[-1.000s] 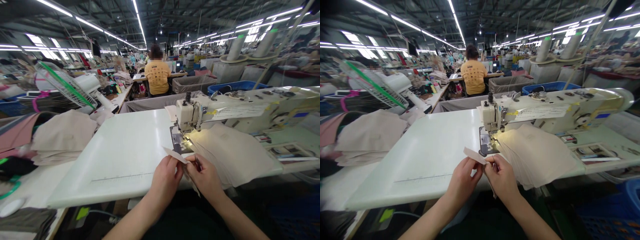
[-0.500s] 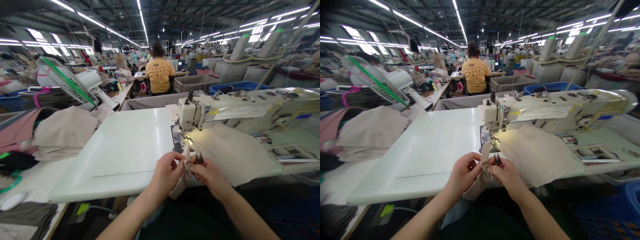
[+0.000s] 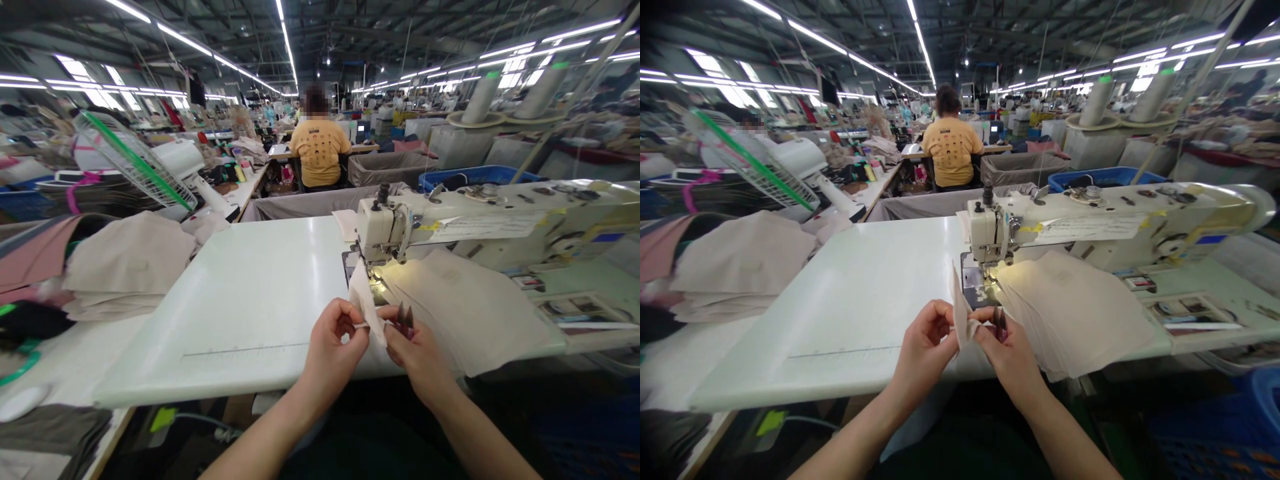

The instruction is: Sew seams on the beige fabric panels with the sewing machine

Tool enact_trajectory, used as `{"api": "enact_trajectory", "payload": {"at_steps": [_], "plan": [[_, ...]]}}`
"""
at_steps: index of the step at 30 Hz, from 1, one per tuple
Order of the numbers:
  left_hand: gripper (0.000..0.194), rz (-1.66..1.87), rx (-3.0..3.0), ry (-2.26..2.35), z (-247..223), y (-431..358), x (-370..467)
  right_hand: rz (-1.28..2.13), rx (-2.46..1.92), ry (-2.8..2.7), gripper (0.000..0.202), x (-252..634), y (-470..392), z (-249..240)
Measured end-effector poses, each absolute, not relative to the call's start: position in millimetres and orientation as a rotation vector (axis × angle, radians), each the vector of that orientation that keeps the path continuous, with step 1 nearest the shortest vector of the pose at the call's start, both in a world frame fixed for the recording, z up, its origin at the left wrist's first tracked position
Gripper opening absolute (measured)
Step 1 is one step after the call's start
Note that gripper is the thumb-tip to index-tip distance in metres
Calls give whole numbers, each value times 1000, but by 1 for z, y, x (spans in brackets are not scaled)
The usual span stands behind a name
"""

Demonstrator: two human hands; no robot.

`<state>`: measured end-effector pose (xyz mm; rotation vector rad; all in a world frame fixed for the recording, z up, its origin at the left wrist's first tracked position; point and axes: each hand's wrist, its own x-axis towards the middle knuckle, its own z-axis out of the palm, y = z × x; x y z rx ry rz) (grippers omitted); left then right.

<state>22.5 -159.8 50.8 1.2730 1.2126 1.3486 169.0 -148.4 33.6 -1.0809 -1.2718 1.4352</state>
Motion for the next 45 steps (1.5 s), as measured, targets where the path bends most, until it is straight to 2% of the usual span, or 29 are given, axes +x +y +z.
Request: {"api": "enact_trajectory", "payload": {"at_steps": [2, 5, 9, 13, 16, 19, 22, 24, 29, 34, 37, 43, 45], "plan": [[11, 1459, 1353, 1274, 45, -159, 23, 1565, -1034, -1180, 39, 167, -150, 32], [17, 1556, 1482, 1364, 38, -156, 20, 1695, -969, -1090, 38, 164, -153, 31], [18, 1226, 1309, 1325, 43, -153, 16, 1785, -982, -1083, 34, 167, -155, 34], [27, 1062, 924, 1190, 53, -155, 18, 1490, -1032, -1404, 26, 170, -152, 46], [18, 1116, 819, 1081, 56, -157, 21, 1217, -1058, -1520, 22, 169, -150, 49], [11, 1192, 866, 992, 54, -157, 25, 1193, -1076, -1369, 19, 167, -150, 39], [17, 1230, 978, 970, 48, -157, 27, 1261, -1071, -1177, 19, 165, -151, 30], [22, 1224, 1080, 989, 46, -157, 26, 1186, -1111, -1185, 14, 164, -151, 31], [32, 1221, 1279, 1105, 47, -157, 23, 940, -1246, -1106, 33, 161, -149, 42], [32, 1263, 1337, 1097, 45, -155, 22, 1370, -1018, -759, 28, 158, -150, 38], [32, 1281, 1253, 1044, 42, -154, 21, 1599, -864, -682, 34, 160, -152, 36], [18, 1221, 939, 861, 50, -157, 21, 1819, -758, -703, 40, 166, -152, 36], [19, 1176, 852, 774, 55, -160, 23, 1850, -766, -683, 40, 167, -150, 38]]}}
